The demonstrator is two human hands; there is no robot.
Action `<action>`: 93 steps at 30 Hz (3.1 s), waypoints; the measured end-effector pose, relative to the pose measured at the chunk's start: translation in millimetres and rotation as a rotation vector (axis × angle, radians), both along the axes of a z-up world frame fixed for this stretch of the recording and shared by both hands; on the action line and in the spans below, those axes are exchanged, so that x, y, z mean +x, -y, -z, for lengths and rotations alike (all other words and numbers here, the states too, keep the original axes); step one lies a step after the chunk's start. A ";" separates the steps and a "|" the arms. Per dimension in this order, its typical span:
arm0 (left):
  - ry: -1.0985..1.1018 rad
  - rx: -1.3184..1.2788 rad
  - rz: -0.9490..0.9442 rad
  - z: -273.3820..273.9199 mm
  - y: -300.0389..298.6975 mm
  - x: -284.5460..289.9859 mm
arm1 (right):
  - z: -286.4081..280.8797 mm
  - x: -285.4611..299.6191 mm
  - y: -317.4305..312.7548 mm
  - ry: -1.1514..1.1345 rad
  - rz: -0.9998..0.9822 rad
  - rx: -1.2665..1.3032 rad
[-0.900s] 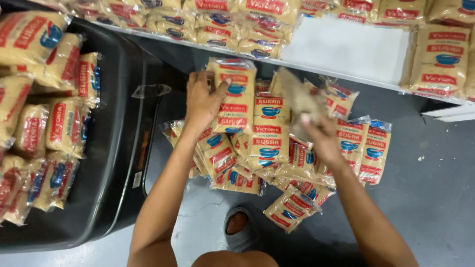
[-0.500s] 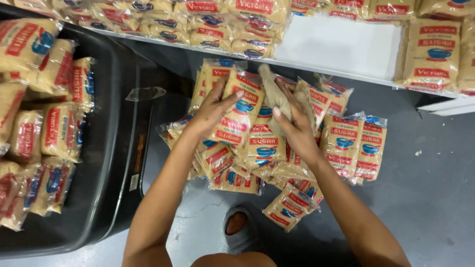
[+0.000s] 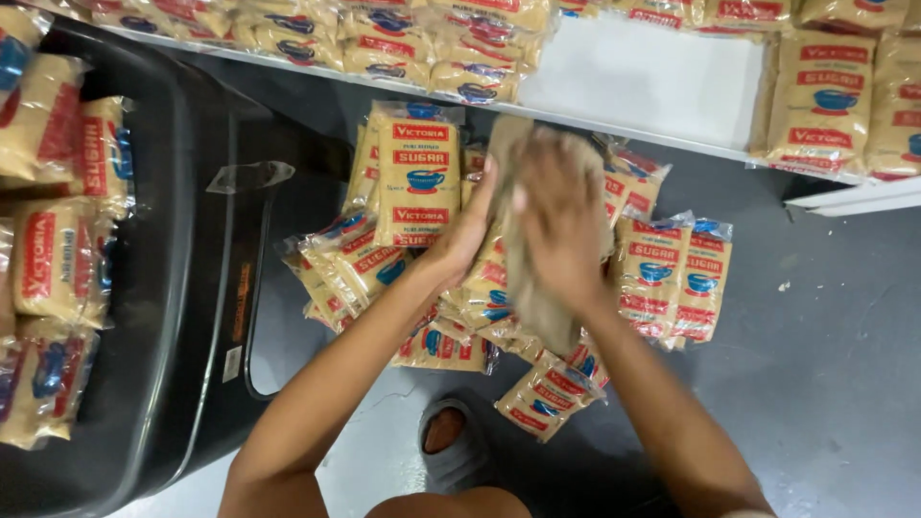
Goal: The person is cleaning bags of sugar with a cloth and organizing them on the store shelf.
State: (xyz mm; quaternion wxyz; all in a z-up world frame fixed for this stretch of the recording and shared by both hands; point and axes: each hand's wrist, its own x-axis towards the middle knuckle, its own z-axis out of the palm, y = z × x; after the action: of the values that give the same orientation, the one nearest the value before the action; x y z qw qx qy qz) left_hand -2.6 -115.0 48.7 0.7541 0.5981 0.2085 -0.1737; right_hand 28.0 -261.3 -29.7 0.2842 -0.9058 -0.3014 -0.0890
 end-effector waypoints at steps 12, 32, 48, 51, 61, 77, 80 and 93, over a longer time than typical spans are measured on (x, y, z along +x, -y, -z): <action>0.139 -0.019 -0.176 45.8 7.6 -12.3 | -35.0 -91.4 -12.7 -0.127 0.006 -0.043; 0.388 -0.046 -0.506 124.3 7.9 -21.8 | -13.2 -89.6 -11.2 -0.231 0.071 0.382; 0.398 -0.112 -0.586 44.1 -1.6 2.3 | -93.0 -34.3 -22.0 -0.656 0.071 0.824; 0.514 -0.090 -0.616 44.9 -23.6 16.9 | -65.9 -68.9 -13.5 -0.834 0.158 0.926; 0.572 0.282 0.025 -5.1 20.6 25.4 | 8.3 13.7 82.3 -1.195 0.701 1.123; 0.790 1.229 0.422 71.2 33.0 5.6 | 53.6 262.3 181.7 -0.484 0.480 1.312; 0.793 1.202 0.405 68.8 34.0 4.7 | 61.1 251.2 188.3 -0.461 0.536 1.332; 0.619 1.573 0.305 69.7 -2.2 18.2 | -61.2 42.6 120.4 -0.928 0.478 1.491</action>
State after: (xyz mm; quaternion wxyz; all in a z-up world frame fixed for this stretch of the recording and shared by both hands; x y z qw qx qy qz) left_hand 15.5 -112.8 -21.0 0.1114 0.9890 -0.0294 0.0928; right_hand 70.6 -381.7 31.5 0.8631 -0.4703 0.1751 0.0562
